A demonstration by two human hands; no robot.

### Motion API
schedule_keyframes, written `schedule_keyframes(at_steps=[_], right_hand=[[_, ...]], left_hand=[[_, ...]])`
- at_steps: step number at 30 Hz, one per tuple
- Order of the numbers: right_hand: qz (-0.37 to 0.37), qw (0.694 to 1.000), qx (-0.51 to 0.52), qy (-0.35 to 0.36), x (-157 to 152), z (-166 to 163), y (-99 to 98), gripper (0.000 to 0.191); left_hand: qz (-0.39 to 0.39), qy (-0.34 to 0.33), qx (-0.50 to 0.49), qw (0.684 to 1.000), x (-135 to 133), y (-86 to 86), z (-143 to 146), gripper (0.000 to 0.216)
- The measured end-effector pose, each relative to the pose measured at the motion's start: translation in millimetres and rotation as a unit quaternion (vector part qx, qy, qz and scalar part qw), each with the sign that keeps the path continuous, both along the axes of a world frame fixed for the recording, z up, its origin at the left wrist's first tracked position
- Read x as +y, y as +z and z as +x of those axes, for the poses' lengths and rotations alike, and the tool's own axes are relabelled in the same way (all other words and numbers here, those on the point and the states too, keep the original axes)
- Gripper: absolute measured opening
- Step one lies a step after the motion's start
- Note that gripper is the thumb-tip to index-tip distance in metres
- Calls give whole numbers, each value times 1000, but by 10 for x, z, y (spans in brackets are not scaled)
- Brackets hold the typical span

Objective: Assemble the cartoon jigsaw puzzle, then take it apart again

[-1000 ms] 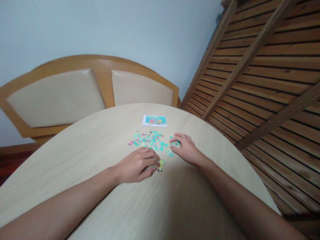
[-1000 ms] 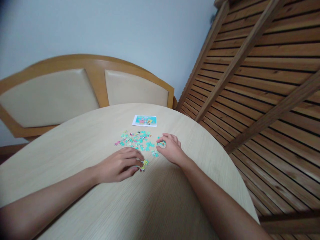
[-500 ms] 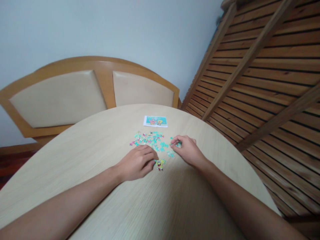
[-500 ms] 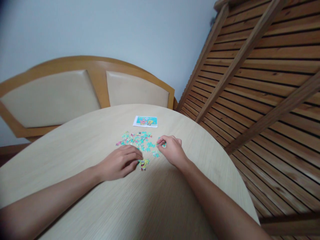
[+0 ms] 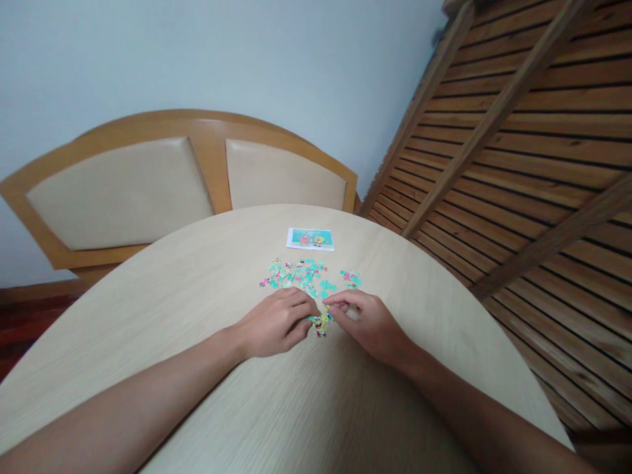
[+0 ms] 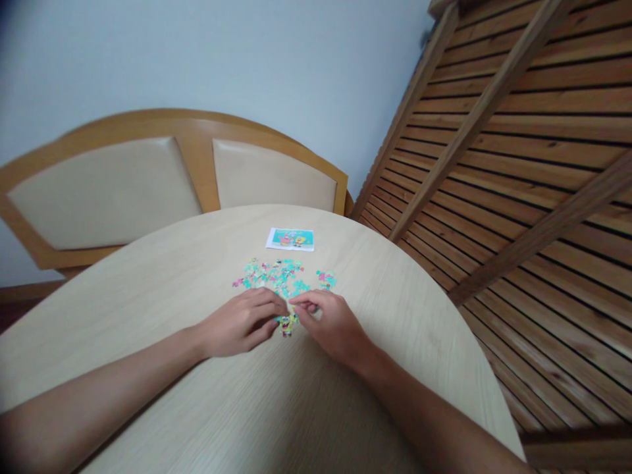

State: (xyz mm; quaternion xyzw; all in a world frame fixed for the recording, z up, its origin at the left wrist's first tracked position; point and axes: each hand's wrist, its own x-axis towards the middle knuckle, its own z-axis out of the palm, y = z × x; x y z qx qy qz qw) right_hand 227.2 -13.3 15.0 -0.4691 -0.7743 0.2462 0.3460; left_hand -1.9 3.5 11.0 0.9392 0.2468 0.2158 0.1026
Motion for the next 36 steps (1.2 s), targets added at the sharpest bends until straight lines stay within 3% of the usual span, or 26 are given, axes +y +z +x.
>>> schedule_keyframes(at_steps=[18,29,36], right_hand=[[-28,995,-89,33,-83,58,101,15],[-49,995,-89,-20,-73,104,55,12],[-55,995,-75,-19,-61,98,20,12]], left_hand=[[-16,-8,-3,1000,-15,5,-7,22],[-15,-30,4,999,-14,17,-18,23],[-20,-43,6,999,-7,8,-24,24]])
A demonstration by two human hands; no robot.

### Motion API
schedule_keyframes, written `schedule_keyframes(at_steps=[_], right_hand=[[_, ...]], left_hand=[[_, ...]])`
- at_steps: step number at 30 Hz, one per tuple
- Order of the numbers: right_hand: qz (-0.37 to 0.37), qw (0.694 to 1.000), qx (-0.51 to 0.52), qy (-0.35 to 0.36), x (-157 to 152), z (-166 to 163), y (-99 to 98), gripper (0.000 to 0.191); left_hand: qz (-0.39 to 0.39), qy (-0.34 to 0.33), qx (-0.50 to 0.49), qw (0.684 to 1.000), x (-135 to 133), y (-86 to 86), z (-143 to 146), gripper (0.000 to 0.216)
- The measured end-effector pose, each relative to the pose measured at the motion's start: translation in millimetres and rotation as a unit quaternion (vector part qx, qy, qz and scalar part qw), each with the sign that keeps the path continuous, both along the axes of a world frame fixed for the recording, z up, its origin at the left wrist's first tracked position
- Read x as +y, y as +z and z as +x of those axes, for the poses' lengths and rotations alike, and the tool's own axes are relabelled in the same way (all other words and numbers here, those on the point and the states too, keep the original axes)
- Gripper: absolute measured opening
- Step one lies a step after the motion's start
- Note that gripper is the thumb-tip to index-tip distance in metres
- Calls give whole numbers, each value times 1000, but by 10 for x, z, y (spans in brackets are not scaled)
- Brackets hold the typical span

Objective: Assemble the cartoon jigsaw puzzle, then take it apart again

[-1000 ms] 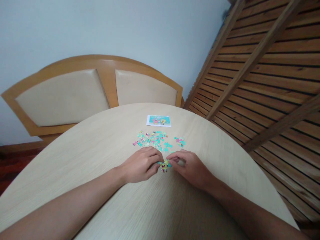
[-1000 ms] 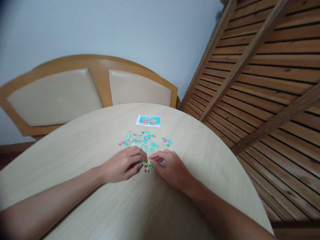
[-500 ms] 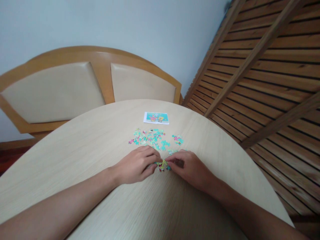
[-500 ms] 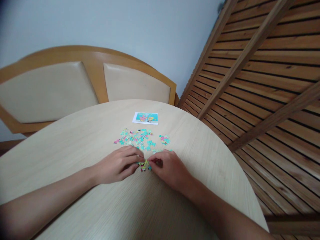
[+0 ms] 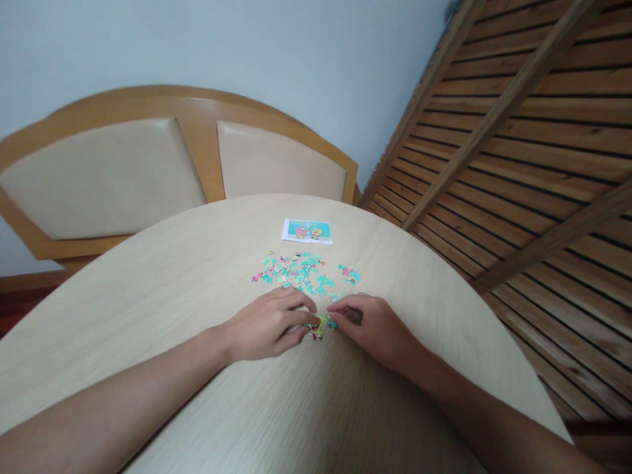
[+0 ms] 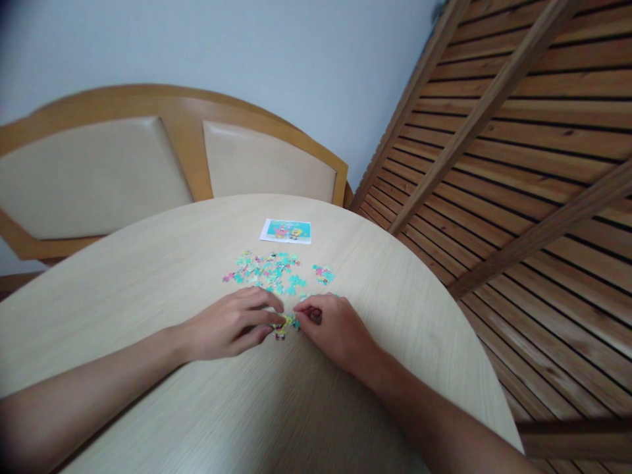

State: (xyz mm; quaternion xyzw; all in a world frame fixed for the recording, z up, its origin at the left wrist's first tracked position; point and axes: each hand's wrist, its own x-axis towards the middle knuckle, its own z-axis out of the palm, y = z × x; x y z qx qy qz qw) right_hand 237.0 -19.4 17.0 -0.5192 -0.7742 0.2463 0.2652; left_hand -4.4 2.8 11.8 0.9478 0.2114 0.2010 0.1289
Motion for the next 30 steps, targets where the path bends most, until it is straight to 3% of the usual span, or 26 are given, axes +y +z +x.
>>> schedule_keyframes(at_steps=[6,12,19,30], right_hand=[[6,1000,-14,0,27,23,16,14],[37,996,-75,43,10,86,46,22],[23,993,-89,68,-27,51,107,19],[62,982,-139,111,-73,28,133,20]], left_hand=[[-2,-4,-3,1000,4,-1,1,24],[-2,-3,-9,1000,1,-5,3,24],[0,2,-2,1000,-3,-4,10,25],[0,6,-6,1000,-3,2,13,25]])
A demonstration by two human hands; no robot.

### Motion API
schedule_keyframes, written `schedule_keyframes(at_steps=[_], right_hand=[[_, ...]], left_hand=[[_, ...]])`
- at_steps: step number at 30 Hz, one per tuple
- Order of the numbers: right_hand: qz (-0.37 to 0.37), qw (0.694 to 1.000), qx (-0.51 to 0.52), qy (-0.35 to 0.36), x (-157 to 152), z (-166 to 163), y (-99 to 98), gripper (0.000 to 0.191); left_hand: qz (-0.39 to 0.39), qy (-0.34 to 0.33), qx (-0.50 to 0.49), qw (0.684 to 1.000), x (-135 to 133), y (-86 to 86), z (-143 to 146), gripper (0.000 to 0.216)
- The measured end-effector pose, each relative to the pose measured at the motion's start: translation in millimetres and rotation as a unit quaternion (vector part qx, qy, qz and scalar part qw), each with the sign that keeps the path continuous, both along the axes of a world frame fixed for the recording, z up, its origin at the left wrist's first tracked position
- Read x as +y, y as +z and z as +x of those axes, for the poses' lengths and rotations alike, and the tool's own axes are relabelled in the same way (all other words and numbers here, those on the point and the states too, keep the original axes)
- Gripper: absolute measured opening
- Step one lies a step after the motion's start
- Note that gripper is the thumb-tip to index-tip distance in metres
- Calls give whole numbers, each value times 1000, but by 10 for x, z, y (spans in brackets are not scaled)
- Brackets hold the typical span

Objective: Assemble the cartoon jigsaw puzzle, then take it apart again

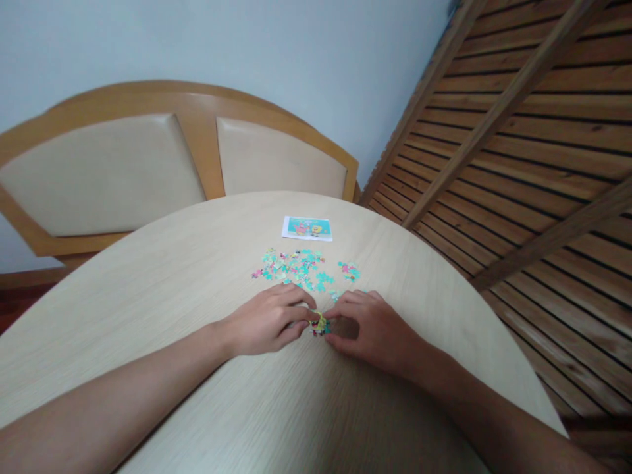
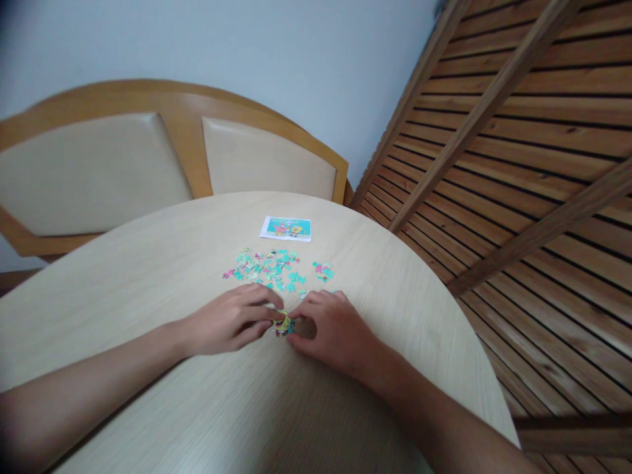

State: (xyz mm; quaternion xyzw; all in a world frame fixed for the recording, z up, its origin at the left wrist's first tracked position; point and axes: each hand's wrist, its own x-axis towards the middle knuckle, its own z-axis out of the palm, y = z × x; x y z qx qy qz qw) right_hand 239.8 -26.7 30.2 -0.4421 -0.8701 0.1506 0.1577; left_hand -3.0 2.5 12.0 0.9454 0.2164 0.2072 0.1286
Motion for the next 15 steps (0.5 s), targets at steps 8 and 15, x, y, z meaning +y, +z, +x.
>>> schedule_keyframes(at_steps=[8,15], right_hand=[[7,999,-23,23,0,18,28,25],[16,997,-51,57,10,23,19,18]], left_hand=[[-2,-1,0,1000,9,-15,-9,25],[-9,-5,-3,1000,17,-13,-10,22]])
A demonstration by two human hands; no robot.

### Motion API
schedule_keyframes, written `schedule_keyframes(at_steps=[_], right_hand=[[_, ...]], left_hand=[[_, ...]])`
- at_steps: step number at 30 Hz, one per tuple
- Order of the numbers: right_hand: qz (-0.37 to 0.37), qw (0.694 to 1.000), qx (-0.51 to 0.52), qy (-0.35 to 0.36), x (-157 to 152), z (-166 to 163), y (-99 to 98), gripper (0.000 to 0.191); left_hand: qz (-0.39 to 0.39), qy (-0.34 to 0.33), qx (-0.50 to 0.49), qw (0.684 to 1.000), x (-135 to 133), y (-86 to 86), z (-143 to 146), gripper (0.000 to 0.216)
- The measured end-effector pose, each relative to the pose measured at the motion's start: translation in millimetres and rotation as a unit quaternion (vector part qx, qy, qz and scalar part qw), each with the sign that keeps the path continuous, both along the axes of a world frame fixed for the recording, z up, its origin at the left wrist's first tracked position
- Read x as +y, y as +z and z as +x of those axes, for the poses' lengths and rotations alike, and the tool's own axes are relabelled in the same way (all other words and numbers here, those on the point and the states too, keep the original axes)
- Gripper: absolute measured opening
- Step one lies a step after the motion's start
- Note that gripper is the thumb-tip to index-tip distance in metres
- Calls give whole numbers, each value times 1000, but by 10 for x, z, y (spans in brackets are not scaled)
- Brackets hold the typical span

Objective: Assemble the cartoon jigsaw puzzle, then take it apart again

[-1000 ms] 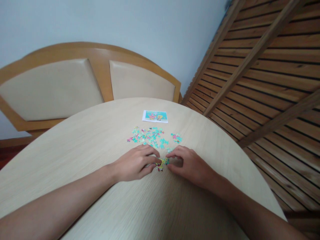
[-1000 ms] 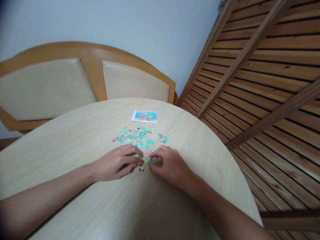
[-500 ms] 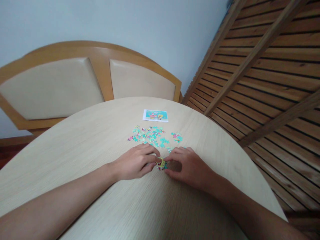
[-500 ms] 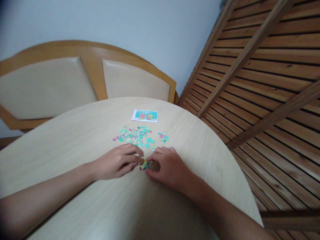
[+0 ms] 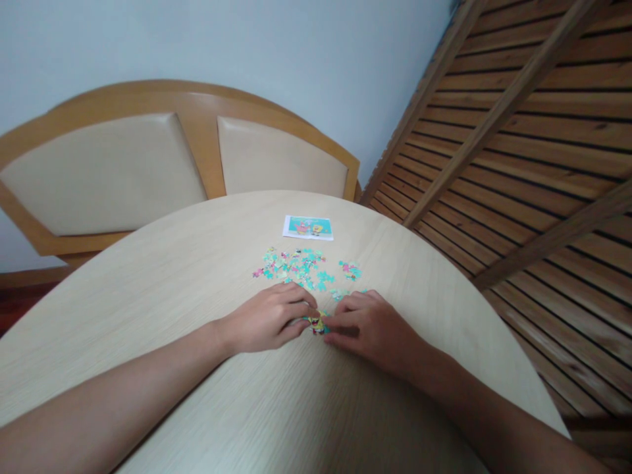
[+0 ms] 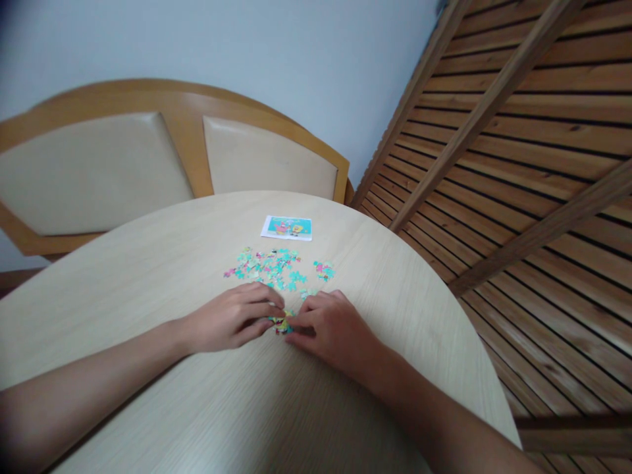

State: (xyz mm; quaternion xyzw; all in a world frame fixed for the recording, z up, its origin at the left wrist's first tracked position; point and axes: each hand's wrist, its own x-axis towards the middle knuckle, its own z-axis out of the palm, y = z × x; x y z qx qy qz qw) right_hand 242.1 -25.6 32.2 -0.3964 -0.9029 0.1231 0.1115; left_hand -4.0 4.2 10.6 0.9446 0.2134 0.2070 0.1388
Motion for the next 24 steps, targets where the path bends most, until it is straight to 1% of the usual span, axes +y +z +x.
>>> schedule_keyframes(at_steps=[5,11,13,15,17,19,21,24], right_hand=[[5,1000,4,8,1,2,-50,20],[17,999,-4,28,-9,-1,10,19],[38,999,23,-7,35,40,36,19],[63,991,80,-88,110,114,50,19],[72,974,131,-171,195,200,45,19],[69,962,146,-219,264,268,17,21],[70,961,143,-227,302,298,-30,22],[66,971,118,-200,315,288,-108,24]], left_hand=[[-7,-1,-4,1000,-4,2,3,17],[1,-2,-8,1000,1,6,4,16],[0,-1,-4,1000,2,4,1,17],[0,-1,1,1000,2,4,-3,17],[0,-4,0,1000,0,7,-5,18],[1,-8,-6,1000,-3,14,-5,19],[3,-16,-12,1000,-9,24,-5,21],[9,-36,-10,999,-18,37,-9,24]])
